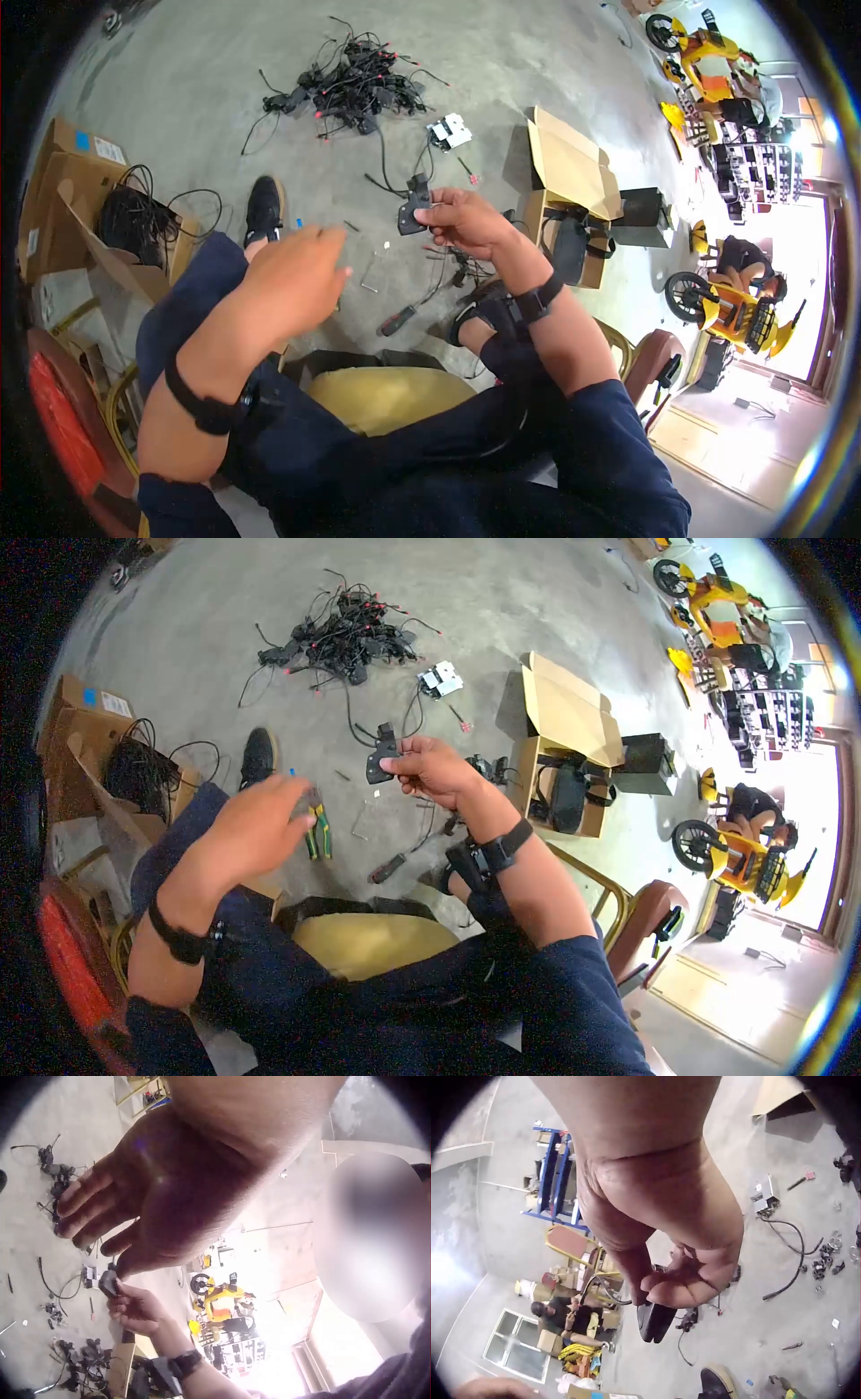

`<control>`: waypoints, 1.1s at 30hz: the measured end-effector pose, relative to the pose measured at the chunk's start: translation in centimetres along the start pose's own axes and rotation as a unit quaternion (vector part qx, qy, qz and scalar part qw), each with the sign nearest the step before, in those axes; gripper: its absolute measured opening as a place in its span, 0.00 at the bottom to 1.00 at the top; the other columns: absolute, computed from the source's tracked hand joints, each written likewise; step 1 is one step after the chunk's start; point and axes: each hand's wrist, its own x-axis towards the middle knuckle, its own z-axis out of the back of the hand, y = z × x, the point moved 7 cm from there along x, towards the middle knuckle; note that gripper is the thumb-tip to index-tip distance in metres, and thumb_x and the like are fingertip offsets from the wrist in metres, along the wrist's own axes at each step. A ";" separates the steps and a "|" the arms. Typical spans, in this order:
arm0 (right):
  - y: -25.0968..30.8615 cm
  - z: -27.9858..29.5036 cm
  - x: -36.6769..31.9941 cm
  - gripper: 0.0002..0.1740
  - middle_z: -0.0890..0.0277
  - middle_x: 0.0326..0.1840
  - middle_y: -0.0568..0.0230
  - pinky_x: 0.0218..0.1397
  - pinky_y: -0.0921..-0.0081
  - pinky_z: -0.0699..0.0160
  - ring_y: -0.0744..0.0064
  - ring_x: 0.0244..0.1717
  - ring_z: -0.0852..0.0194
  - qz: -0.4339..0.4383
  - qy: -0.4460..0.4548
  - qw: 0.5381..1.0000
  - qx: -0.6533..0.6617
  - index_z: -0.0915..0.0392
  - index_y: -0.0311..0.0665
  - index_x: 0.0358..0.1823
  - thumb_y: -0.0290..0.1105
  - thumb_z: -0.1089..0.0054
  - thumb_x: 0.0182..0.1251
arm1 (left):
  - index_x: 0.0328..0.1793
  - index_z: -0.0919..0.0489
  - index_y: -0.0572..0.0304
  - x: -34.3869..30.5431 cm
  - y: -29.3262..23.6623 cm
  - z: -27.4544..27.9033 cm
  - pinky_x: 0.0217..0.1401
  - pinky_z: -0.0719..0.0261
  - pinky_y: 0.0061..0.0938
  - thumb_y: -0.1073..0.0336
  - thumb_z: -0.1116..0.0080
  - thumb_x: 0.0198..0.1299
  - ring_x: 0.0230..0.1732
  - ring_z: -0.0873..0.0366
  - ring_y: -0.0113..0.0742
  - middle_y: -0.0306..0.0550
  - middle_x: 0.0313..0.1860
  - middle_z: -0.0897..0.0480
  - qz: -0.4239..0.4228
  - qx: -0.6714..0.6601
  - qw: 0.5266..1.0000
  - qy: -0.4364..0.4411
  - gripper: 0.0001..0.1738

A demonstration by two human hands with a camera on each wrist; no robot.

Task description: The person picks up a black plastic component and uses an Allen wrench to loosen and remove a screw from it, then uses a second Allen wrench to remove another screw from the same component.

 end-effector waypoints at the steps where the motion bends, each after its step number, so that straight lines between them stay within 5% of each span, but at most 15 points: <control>1: 0.8 -0.9 -2.0 0.17 0.29 0.27 0.73 0.23 0.85 0.34 0.83 0.20 0.34 0.023 -0.024 0.999 -0.029 0.30 0.35 0.44 0.28 0.34 0.55 | 0.57 0.32 0.63 0.3 -0.5 -0.5 0.51 0.29 0.43 0.61 0.44 0.56 0.48 0.27 0.58 0.58 0.47 0.24 -0.005 0.000 1.000 -0.005 0.24; 4: 2.2 -2.5 -7.8 0.28 0.28 0.24 0.71 0.24 0.86 0.35 0.83 0.20 0.33 0.076 -0.107 0.985 -0.115 0.34 0.30 0.53 0.28 0.31 0.52 | 0.59 0.34 0.66 1.5 -3.1 -0.1 0.48 0.27 0.40 0.60 0.43 0.57 0.47 0.25 0.50 0.57 0.49 0.25 -0.061 -0.072 0.984 -0.149 0.27; 7: 2.4 -3.3 -12.7 0.26 0.29 0.23 0.73 0.24 0.86 0.35 0.85 0.20 0.34 0.099 -0.148 0.976 -0.127 0.32 0.28 0.52 0.27 0.32 0.53 | 0.59 0.35 0.68 2.5 -5.9 -3.3 0.37 0.23 0.26 0.61 0.42 0.60 0.42 0.23 0.31 0.48 0.48 0.24 -0.072 -0.384 0.920 0.014 0.26; 8: 2.3 -3.4 -13.8 0.28 0.28 0.24 0.71 0.23 0.85 0.34 0.84 0.21 0.34 0.116 -0.141 0.977 -0.108 0.33 0.24 0.53 0.28 0.32 0.53 | 0.59 0.35 0.68 2.3 -6.5 -4.0 0.37 0.23 0.26 0.61 0.42 0.60 0.42 0.23 0.31 0.48 0.48 0.24 -0.078 -0.381 0.921 0.020 0.26; 10: 1.5 -3.2 -15.2 0.30 0.27 0.24 0.68 0.22 0.84 0.33 0.83 0.21 0.33 0.136 -0.140 0.977 -0.082 0.33 0.21 0.54 0.29 0.31 0.53 | 0.59 0.33 0.67 1.6 -8.9 -5.5 0.36 0.22 0.23 0.63 0.43 0.61 0.41 0.23 0.30 0.44 0.46 0.23 -0.114 -0.530 0.832 0.116 0.23; 12: 0.3 -3.2 -15.8 0.21 0.29 0.22 0.75 0.25 0.87 0.35 0.88 0.22 0.35 0.141 -0.117 0.981 -0.064 0.28 0.26 0.50 0.27 0.35 0.56 | 0.58 0.33 0.66 1.1 -9.7 -6.2 0.37 0.21 0.25 0.64 0.44 0.62 0.41 0.22 0.31 0.45 0.45 0.23 -0.109 -0.530 0.830 0.139 0.21; 16: 0.5 -3.0 -15.4 0.26 0.26 0.24 0.68 0.24 0.85 0.32 0.84 0.21 0.33 0.189 -0.130 0.971 -0.070 0.29 0.23 0.52 0.35 0.36 0.59 | 0.58 0.33 0.66 1.4 -9.4 -6.2 0.36 0.21 0.25 0.65 0.46 0.62 0.42 0.22 0.33 0.46 0.45 0.22 -0.104 -0.558 0.812 0.139 0.20; 22: 1.0 -2.4 -15.4 0.22 0.32 0.23 0.70 0.28 0.83 0.30 0.82 0.23 0.34 0.135 -0.122 0.981 -0.068 0.25 0.30 0.44 0.45 0.51 0.70 | 0.58 0.32 0.68 1.4 -7.9 -4.0 0.34 0.22 0.23 0.66 0.48 0.64 0.38 0.22 0.32 0.47 0.41 0.21 -0.075 -0.619 0.776 0.098 0.19; 24: 1.4 -3.3 -15.6 0.21 0.32 0.24 0.70 0.28 0.82 0.30 0.81 0.24 0.34 0.185 -0.083 0.979 -0.002 0.26 0.30 0.45 0.44 0.53 0.71 | 0.60 0.35 0.69 0.7 -8.8 -3.6 0.33 0.23 0.23 0.63 0.52 0.66 0.36 0.23 0.31 0.48 0.41 0.22 -0.111 -0.664 0.718 0.176 0.21; 33: 2.3 -4.3 -15.9 0.18 0.30 0.26 0.72 0.28 0.83 0.28 0.84 0.26 0.33 0.279 -0.072 0.958 -0.002 0.26 0.31 0.42 0.43 0.47 0.68 | 0.60 0.34 0.68 -0.6 -9.8 -2.8 0.26 0.35 0.22 0.63 0.61 0.69 0.26 0.33 0.27 0.51 0.36 0.24 -0.105 -0.756 0.607 0.221 0.19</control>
